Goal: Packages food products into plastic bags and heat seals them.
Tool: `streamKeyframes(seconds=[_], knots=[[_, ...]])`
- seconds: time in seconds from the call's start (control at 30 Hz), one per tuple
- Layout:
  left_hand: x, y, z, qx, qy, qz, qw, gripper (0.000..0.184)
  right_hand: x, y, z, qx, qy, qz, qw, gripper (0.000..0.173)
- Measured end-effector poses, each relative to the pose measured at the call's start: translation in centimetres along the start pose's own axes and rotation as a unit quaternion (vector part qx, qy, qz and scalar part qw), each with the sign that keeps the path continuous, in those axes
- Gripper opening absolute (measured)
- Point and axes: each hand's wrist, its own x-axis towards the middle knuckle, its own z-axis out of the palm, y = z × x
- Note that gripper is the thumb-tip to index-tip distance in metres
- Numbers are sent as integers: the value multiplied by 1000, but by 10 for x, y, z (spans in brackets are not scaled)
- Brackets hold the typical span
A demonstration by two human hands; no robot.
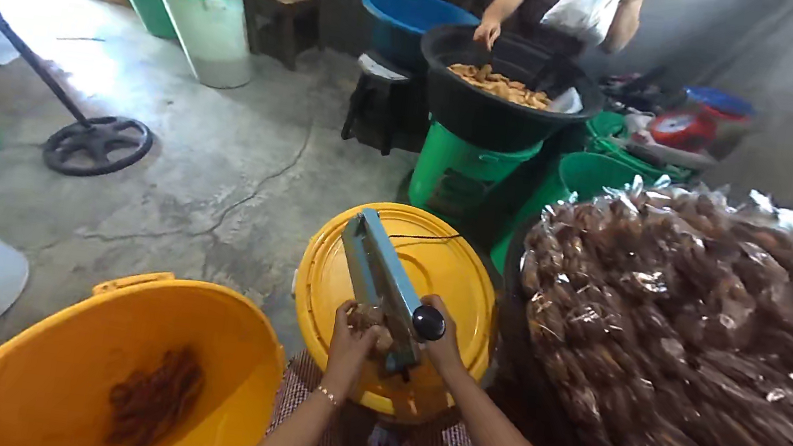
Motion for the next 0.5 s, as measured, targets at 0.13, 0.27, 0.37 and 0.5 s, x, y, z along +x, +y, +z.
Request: streamKeyframes(seconds=[0.13,0.27,0.37,0.5], knots=[[25,16,-3,20,4,15,1000,70,14,-56,-50,39,-181,-24,983,49],[42,22,-4,52,1,27,998,69,-4,-83,-36,-272,-301,-29,914,73],[42,20,-7,44,19,-5,999,67,-11,-70,-7,-322,-233,-4,918,82],[51,4,-15,-36,61,-92,993,58,-19,-42,1,-283,-146,-73,945,65]])
